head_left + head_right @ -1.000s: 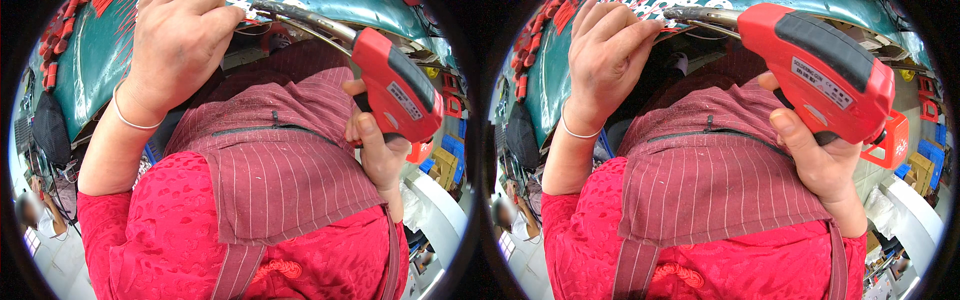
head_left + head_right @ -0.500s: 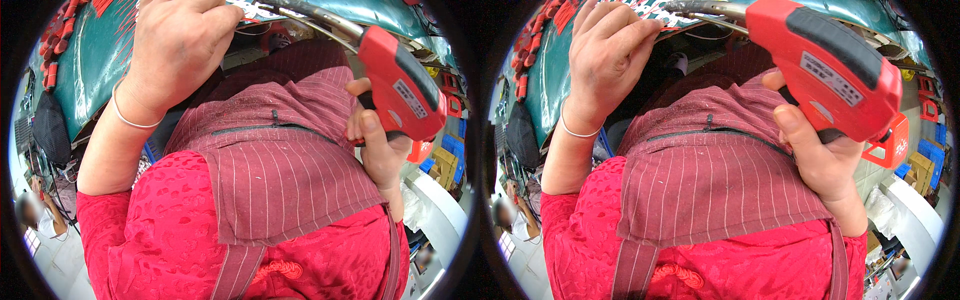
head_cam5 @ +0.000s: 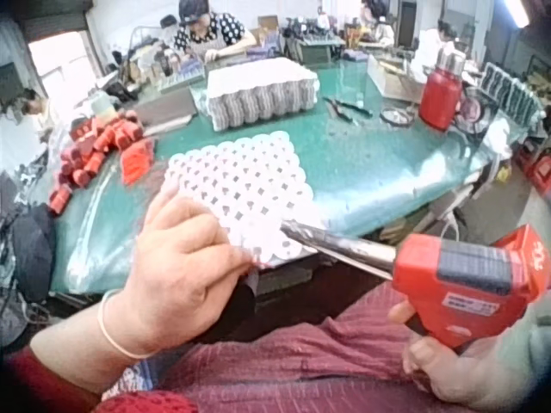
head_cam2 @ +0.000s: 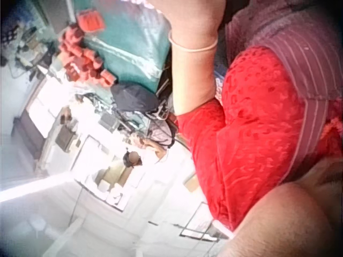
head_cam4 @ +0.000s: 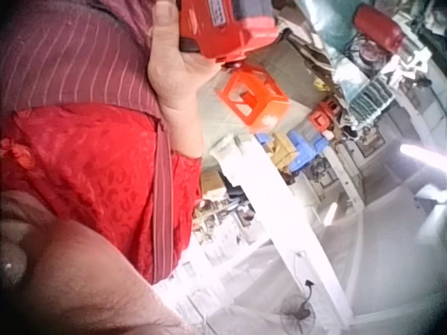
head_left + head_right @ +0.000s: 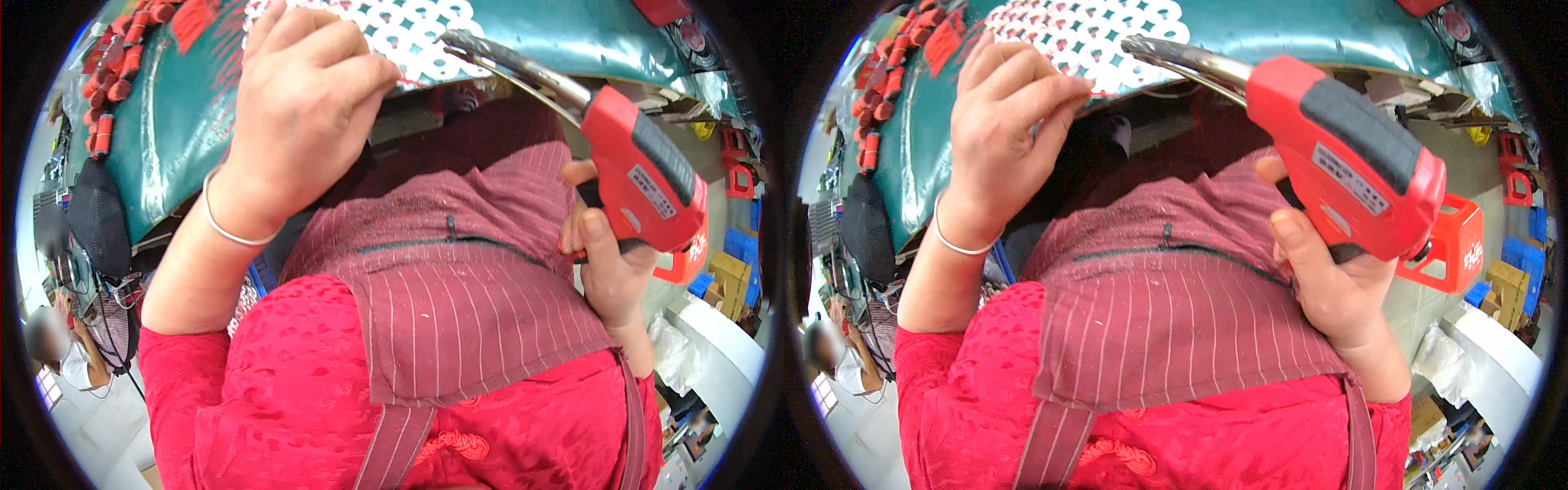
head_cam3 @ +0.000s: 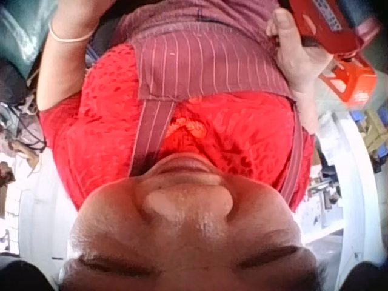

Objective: Applying adhesive to secure wires on an array of circular components.

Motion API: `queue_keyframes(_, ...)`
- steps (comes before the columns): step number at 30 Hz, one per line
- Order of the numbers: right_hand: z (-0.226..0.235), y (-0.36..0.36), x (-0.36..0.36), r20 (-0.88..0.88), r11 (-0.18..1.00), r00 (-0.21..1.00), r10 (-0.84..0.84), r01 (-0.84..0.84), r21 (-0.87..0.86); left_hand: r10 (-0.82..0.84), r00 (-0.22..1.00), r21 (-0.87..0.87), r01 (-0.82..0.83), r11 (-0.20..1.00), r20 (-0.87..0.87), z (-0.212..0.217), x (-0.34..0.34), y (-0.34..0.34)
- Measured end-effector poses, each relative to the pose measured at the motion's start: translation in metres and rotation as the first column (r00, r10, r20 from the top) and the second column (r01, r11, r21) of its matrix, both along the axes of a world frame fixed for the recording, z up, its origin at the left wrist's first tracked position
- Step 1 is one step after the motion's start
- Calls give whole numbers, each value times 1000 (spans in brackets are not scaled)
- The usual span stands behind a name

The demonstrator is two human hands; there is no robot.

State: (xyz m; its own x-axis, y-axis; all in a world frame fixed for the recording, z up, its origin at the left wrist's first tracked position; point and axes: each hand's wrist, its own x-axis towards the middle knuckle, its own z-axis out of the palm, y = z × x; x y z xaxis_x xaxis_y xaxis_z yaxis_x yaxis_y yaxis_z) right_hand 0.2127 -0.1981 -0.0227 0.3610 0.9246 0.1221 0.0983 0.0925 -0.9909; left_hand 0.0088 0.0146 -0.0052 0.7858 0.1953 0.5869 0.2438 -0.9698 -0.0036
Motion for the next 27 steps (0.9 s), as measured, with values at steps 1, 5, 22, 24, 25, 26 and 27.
queue_keyframes(1, 0, 1, 0, 3, 1000, 1000, 8, -8, 24, 0, 1000, -33, 1, 999, 31, 0, -4, 5)
queue_keyframes(5, 6, 5, 3, -67, 998, 996, -59, 59, -11, 42, 996, -151, -29, 988, 81, 13, -15, 8)
queue_keyframes(22, 16, 125, 55, -456, 995, 889, 43, 2, 98, 593, 805, -98, -591, 801, -2, -3, -126, 140)
queue_keyframes(24, 13, 143, 64, -468, 995, 879, 87, -51, 90, 566, 824, -6, -566, 824, -28, -9, -125, 146)
queue_keyframes(25, 11, 153, 69, -463, 994, 882, 90, -54, 90, 569, 822, -9, -569, 822, -23, -11, -126, 150)
queue_keyframes(26, 8, 163, 74, -487, 992, 865, 118, -86, 88, 590, 807, 50, -588, 807, -34, -13, -127, 153)
queue_keyframes(27, 6, 172, 79, -509, 989, 848, 148, -120, 87, 614, 788, 107, -607, 787, -42, -15, -127, 155)
